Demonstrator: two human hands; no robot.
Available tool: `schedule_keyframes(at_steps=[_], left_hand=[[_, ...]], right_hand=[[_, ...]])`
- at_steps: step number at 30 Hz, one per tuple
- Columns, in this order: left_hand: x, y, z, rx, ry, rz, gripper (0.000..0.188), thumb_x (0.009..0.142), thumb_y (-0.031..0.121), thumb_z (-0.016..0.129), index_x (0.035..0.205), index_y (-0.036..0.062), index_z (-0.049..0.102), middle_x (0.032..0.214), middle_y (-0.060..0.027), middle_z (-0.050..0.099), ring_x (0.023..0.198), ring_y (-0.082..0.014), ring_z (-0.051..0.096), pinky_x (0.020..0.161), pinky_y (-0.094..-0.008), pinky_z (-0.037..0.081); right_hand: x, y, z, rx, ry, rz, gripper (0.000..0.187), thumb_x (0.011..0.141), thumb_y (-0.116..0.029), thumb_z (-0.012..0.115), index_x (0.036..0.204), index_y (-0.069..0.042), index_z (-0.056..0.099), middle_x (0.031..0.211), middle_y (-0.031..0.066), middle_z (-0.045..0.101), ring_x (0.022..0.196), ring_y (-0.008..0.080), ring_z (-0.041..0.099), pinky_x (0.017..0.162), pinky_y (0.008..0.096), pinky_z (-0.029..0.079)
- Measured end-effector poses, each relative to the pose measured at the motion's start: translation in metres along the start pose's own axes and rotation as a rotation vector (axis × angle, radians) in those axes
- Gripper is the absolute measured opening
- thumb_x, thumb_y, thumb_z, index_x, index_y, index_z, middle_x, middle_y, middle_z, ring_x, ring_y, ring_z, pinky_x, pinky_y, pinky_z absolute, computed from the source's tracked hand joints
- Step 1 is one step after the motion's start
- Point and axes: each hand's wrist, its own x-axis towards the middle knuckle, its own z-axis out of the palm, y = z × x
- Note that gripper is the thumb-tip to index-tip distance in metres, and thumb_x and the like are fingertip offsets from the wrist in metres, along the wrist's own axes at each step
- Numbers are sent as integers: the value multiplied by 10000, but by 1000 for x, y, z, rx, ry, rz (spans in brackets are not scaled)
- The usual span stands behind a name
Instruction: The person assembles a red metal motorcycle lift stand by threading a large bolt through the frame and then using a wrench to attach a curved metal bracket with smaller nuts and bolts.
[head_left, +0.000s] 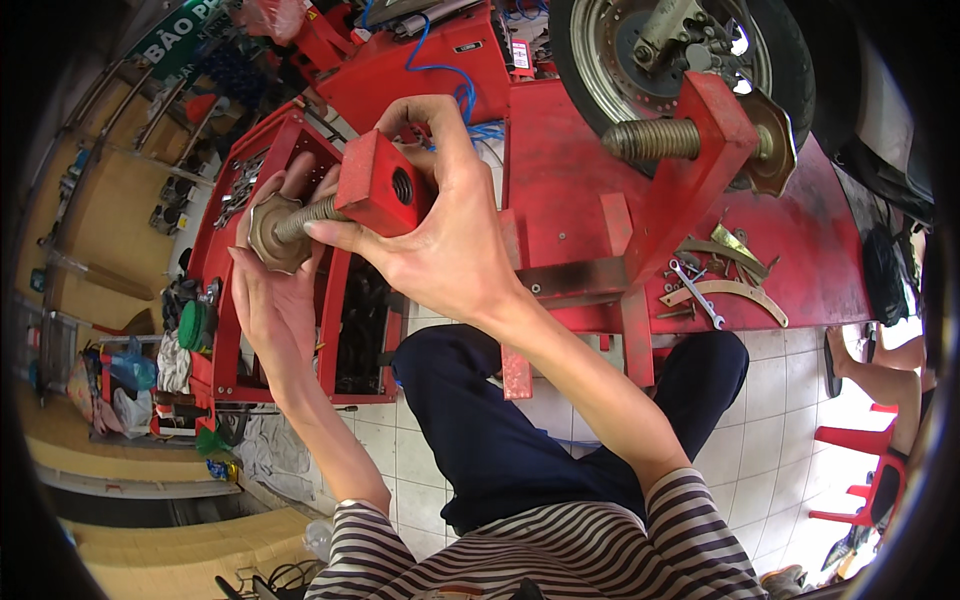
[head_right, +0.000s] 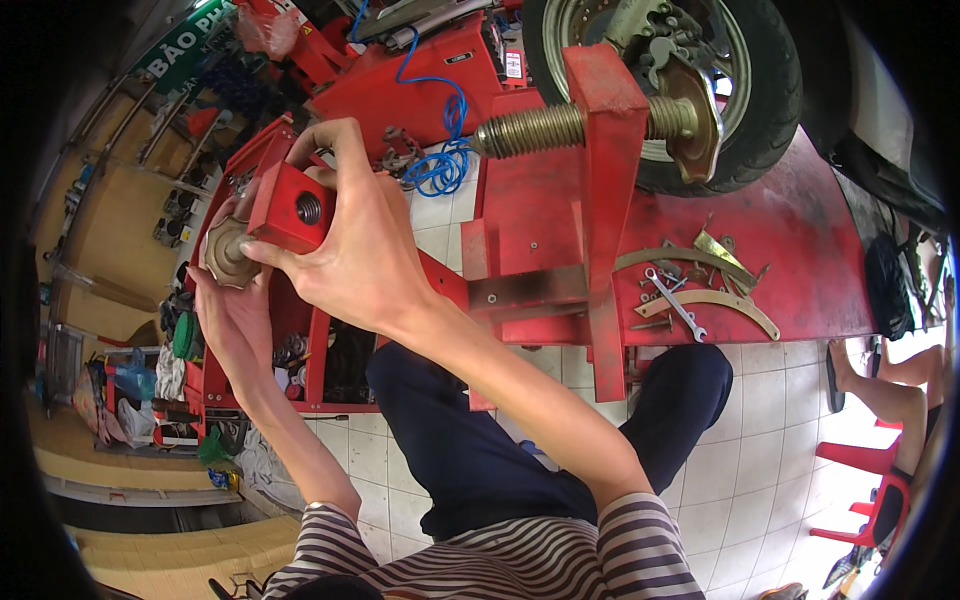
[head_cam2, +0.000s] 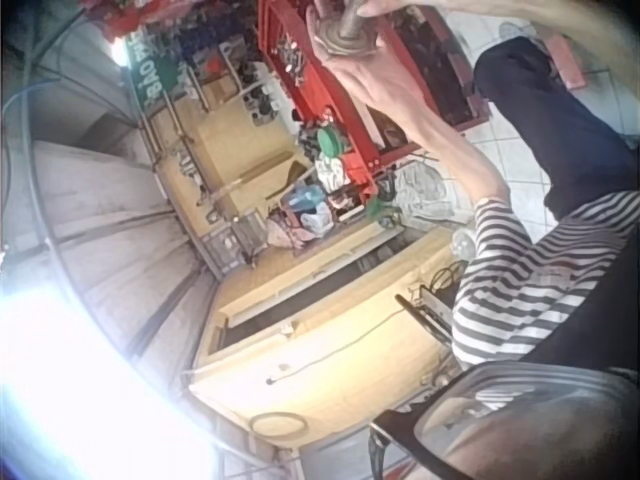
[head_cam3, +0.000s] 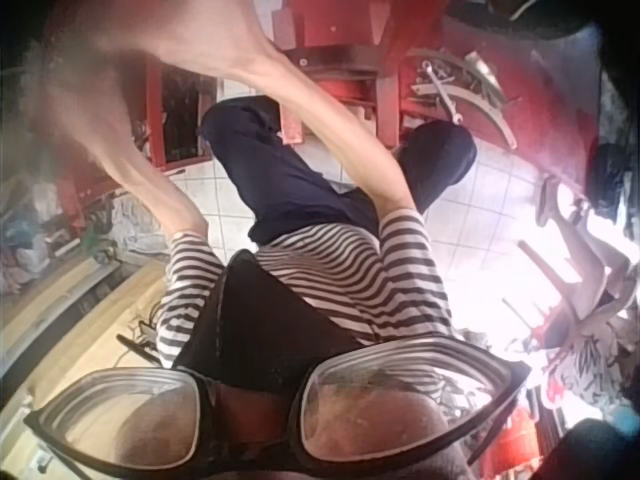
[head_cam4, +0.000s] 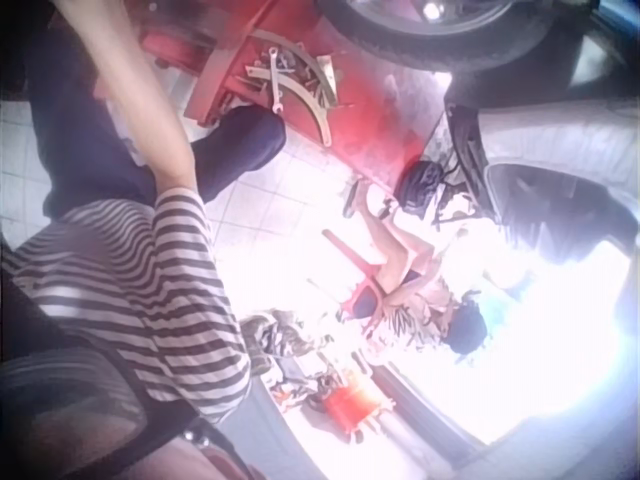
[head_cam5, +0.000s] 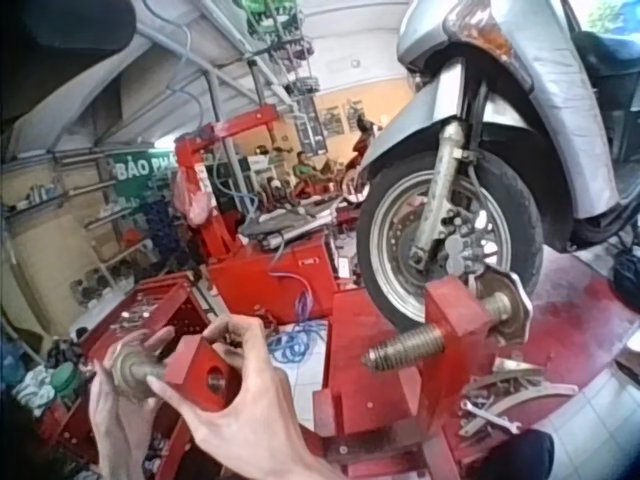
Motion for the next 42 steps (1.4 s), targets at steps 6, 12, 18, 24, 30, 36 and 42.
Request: schedule_keyframes(at_steps=[6,12,18,24,30,36,42], left_hand=[[-6,8,-15,112,-149,-176,608,1055,474,323,1413,-8,419,1233,-118,600,982,-183,633,826,-324,548],[-1,15,-11,242,-115,11,630,974,433,570,1382,-32,451,1211,-158,616,1052,-198,632,879,-343,543],[6,14,-21,262,-111,72,765,829,395,772,1369,-48,459,1240,-229,621,1135,-249,624,953,-373,533],[7,5,-28,173,-86,80,749,788,308,819,1351,-50,478,1266,-259,606,1132,-267,634,985,-394,521],[7,8,-22,132,-58,56,781,755,304,844,1349,-50,480,1267,-250,608,1131,-273,638,984,-402,528],[10,7,-31,13,-101,-42,860,712,365,873,1347,-56,474,1256,-241,614,1107,-271,651,926,-416,571],[9,8,-27,24,-57,-45,904,684,382,888,1349,-65,470,1266,-240,608,1101,-272,654,914,-424,580]], right_hand=[[-1,-6,-1,60,-28,141,648,697,-75,879,1133,-7,403,935,137,678,863,196,694,798,333,556],[-1,5,1,176,-61,136,655,705,-112,870,1139,-31,387,851,160,706,774,230,716,699,330,550],[5,-10,-2,-48,-43,29,620,749,-229,852,1140,-32,413,788,128,694,688,223,700,638,332,532],[5,-9,2,1,-55,94,596,729,-227,861,1127,-16,471,864,134,679,856,270,704,799,383,540],[8,-13,-1,-51,-76,129,543,714,-219,853,1093,-8,527,901,152,686,911,317,700,891,409,526],[15,-30,-5,-199,-160,235,476,715,-248,835,1030,-34,548,869,171,695,893,341,697,812,398,531],[12,-17,-2,-149,-107,87,467,713,-225,840,1028,-42,549,898,151,694,891,324,699,816,398,524]])
